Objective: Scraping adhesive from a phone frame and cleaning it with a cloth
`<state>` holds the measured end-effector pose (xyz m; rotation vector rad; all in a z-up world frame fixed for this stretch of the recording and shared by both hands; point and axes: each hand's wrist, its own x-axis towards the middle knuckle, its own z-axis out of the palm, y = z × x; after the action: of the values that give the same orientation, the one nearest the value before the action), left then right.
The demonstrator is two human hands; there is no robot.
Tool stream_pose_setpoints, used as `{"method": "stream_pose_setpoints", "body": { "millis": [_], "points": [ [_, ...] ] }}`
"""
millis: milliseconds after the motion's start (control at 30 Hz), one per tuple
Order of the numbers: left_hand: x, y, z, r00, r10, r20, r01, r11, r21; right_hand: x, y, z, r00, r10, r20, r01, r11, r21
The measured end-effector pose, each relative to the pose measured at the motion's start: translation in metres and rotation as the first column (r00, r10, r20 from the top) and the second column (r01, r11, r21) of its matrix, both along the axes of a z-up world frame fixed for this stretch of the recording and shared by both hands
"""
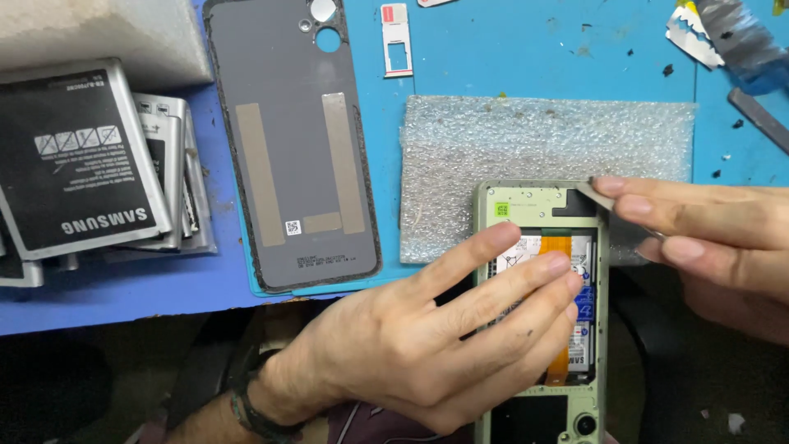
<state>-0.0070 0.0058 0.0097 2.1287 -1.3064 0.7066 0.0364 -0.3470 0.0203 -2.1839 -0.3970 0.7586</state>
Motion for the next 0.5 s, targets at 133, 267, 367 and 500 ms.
{"method": "stream_pose_setpoints", "body": {
  "millis": [133,267,367,500],
  "points": [
    [-0.004,0.012,0.001,0.999,0.003,-0.049,-0.001,0.999,0.04,-0.006,0.008,0.003,0.908,-0.365,-0.205,0.374,0.927,0.007],
    [-0.006,0.01,0.004,0.993,-0.029,-0.114,0.027,0.999,-0.021,0.003,0.025,0.01,0.988,-0.126,-0.086,0.122,0.991,-0.055],
    [-0.006,0.007,0.004,0.97,-0.058,-0.236,0.041,0.996,-0.077,0.006,0.03,0.018,0.994,0.046,0.102,-0.037,0.995,-0.09],
    [-0.005,0.01,0.001,0.961,-0.074,-0.265,0.029,0.985,-0.167,0.007,0.008,0.002,0.913,0.297,0.278,-0.324,0.944,0.056]
  ]
}}
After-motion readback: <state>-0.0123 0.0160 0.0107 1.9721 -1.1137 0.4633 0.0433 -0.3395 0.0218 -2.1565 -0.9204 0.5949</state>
